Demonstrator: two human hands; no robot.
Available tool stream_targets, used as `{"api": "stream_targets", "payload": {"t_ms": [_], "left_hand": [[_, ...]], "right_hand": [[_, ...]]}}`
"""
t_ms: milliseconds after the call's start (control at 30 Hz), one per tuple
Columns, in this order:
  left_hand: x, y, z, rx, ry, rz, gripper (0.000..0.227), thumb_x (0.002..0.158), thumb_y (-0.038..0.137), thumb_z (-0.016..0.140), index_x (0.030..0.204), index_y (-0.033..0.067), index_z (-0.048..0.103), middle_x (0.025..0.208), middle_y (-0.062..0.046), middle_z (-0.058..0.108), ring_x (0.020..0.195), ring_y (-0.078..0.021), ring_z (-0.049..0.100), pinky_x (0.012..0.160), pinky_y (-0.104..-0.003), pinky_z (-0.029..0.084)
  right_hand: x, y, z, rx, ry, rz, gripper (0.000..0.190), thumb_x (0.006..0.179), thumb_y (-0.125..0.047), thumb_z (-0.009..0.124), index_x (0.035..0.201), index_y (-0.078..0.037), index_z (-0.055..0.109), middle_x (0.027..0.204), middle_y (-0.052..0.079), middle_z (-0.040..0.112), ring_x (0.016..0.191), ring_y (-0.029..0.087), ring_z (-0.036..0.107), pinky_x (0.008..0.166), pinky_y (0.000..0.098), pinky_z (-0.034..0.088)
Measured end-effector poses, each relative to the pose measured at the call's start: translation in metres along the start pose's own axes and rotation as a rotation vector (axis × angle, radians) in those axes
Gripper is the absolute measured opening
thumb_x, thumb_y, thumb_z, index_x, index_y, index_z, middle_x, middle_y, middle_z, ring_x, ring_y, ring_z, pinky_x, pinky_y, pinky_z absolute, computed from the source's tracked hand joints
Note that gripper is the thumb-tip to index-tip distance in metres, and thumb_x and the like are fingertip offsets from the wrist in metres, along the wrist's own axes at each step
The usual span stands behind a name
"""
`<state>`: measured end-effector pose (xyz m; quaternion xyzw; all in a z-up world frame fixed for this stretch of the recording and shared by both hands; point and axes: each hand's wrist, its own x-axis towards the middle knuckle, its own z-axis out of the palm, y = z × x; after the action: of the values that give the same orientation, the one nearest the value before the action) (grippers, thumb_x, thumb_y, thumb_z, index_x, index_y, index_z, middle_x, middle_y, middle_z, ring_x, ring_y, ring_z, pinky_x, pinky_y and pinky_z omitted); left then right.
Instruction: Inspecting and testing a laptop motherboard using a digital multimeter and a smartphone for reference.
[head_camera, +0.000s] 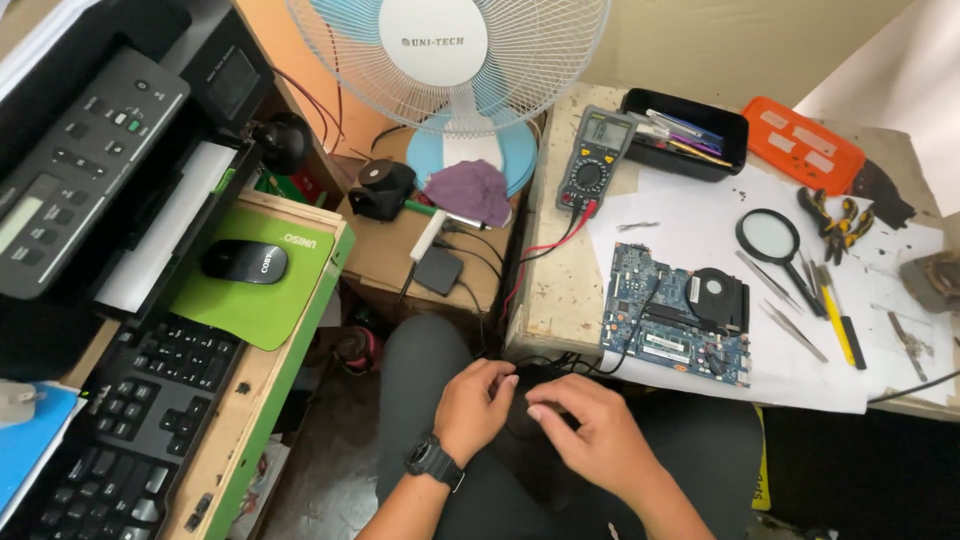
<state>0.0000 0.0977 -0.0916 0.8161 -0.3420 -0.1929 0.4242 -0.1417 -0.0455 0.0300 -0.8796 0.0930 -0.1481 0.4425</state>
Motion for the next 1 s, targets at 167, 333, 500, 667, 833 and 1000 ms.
{"api": "stream_targets", "payload": {"t_ms": [167, 333, 500, 667, 833, 1000], "left_hand": [[0.011, -0.015, 0.005, -0.112, 0.065, -0.011, 0.04, 0.101, 0.031, 0.07, 0.138, 0.0154, 0.071, 0.087, 0.0, 0.081, 0.078, -0.0229, 0.078, 0.074, -0.042, 0.06], [0.07, -0.042, 0.007, -0.148, 0.128, -0.025, 0.053, 0.099, 0.007, 0.062, 0.152, 0.0082, 0.06, 0.146, -0.015, 0.062, 0.102, -0.0342, 0.075, 0.098, -0.048, 0.057], [0.165, -0.104, 0.057, -0.079, -0.03, 0.07, 0.078, 0.088, 0.005, 0.063, 0.164, 0.0054, 0.043, 0.161, -0.026, 0.051, 0.15, -0.0436, 0.048, 0.126, -0.048, 0.039], [0.183, -0.11, 0.07, 0.028, -0.226, 0.007, 0.023, 0.101, 0.023, 0.059, 0.11, 0.0107, 0.075, 0.111, -0.023, 0.067, 0.107, -0.0452, 0.066, 0.09, -0.053, 0.053], [0.14, -0.076, 0.046, 0.074, 0.13, 0.142, 0.013, 0.097, 0.008, 0.058, 0.097, 0.0087, 0.071, 0.094, -0.019, 0.076, 0.091, -0.0498, 0.067, 0.082, -0.059, 0.048], [0.097, 0.0, -0.01, -0.157, 0.144, -0.019, 0.033, 0.11, 0.017, 0.055, 0.135, 0.0111, 0.076, 0.117, -0.021, 0.08, 0.117, -0.0426, 0.074, 0.098, -0.052, 0.061]], "right_hand": [[0.004, -0.002, -0.016, -0.045, 0.089, 0.026, 0.017, 0.099, -0.021, 0.073, 0.105, -0.011, 0.085, 0.099, 0.005, 0.086, 0.088, 0.019, 0.083, 0.08, 0.0342, 0.065], [0.007, -0.008, -0.021, 0.017, 0.179, 0.121, 0.015, 0.096, -0.018, 0.076, 0.104, -0.011, 0.087, 0.095, 0.002, 0.088, 0.086, 0.015, 0.082, 0.079, 0.0296, 0.067], [0.001, -0.017, -0.004, 0.042, 0.127, 0.112, 0.013, 0.094, -0.018, 0.078, 0.101, -0.011, 0.087, 0.095, 0.0, 0.087, 0.079, 0.011, 0.079, 0.077, 0.0265, 0.063], [-0.002, -0.013, -0.006, 0.051, 0.081, 0.17, 0.016, 0.094, -0.02, 0.078, 0.102, -0.011, 0.088, 0.095, 0.0, 0.088, 0.079, 0.011, 0.081, 0.076, 0.0271, 0.065], [0.028, 0.005, -0.052, -0.081, 0.246, 0.155, 0.019, 0.097, -0.016, 0.074, 0.111, -0.012, 0.086, 0.109, 0.005, 0.088, 0.101, 0.018, 0.081, 0.092, 0.033, 0.066], [0.131, 0.056, -0.102, -0.384, 0.516, -0.074, 0.01, 0.098, -0.009, 0.083, 0.108, -0.008, 0.083, 0.086, 0.012, 0.077, 0.085, 0.031, 0.077, 0.077, 0.0421, 0.061]]}}
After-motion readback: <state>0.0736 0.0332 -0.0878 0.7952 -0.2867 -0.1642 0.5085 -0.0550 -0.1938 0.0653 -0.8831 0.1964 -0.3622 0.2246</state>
